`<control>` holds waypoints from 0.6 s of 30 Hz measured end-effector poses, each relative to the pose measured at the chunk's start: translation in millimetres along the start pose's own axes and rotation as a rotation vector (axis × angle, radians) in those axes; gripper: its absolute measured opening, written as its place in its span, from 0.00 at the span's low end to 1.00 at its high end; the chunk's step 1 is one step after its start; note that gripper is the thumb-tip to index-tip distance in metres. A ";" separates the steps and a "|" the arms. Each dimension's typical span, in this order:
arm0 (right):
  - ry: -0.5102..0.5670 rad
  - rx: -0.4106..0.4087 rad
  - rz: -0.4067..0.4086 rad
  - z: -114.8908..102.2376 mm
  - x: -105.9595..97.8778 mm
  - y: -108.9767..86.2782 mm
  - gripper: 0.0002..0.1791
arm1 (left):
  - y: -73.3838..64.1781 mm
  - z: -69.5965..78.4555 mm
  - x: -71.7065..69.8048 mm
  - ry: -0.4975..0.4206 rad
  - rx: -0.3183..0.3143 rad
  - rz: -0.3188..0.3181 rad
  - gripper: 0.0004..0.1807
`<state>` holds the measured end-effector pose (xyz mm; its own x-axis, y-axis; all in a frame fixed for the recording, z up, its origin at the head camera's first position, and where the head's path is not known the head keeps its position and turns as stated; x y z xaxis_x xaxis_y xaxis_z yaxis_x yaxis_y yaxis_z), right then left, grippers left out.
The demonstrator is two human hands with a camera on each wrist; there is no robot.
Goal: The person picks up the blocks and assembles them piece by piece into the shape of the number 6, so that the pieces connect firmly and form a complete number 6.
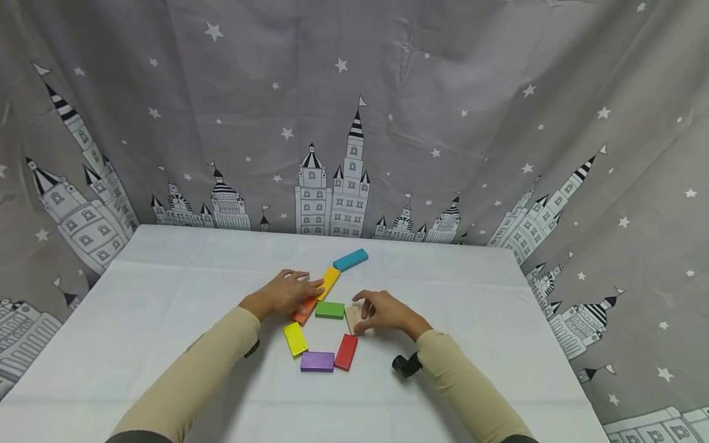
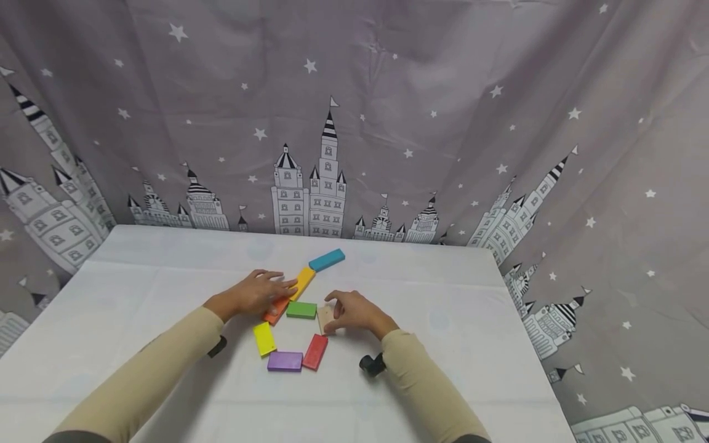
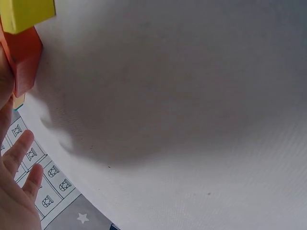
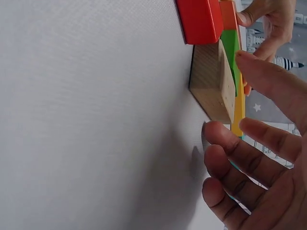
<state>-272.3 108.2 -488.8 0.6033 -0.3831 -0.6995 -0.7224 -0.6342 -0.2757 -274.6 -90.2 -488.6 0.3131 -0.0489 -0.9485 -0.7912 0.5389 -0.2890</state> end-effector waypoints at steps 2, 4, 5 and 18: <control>0.027 0.003 0.013 2.3 -0.8 -1.6 0.36 | 0.1 -1.2 -0.7 -0.003 0.000 -0.002 0.30; 0.037 0.001 0.028 4.6 -1.9 -3.5 0.35 | -0.2 -2.7 -1.3 -0.006 -0.006 -0.008 0.31; 0.039 -0.002 0.036 5.5 -2.8 -4.6 0.35 | -0.5 -3.5 -1.6 -0.006 -0.012 -0.010 0.31; 0.029 -0.016 0.127 27.8 -15.5 -27.5 0.30 | -5.2 -7.7 -3.4 -0.068 -0.043 -0.027 0.32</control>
<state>-271.2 150.2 -488.7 0.5170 -0.4803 -0.7085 -0.7883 -0.5898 -0.1754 -275.7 -99.3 -484.9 0.3685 -0.0045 -0.9296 -0.8032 0.5019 -0.3208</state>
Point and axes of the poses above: each hand's wrist, its own y-axis towards the middle knuckle, its own x-axis out of the palm, z = x × y, the point moved 6 cm from there along y, towards the middle knuckle, and after that the axes turned 2 degrees about y, right-handed, at the moved point
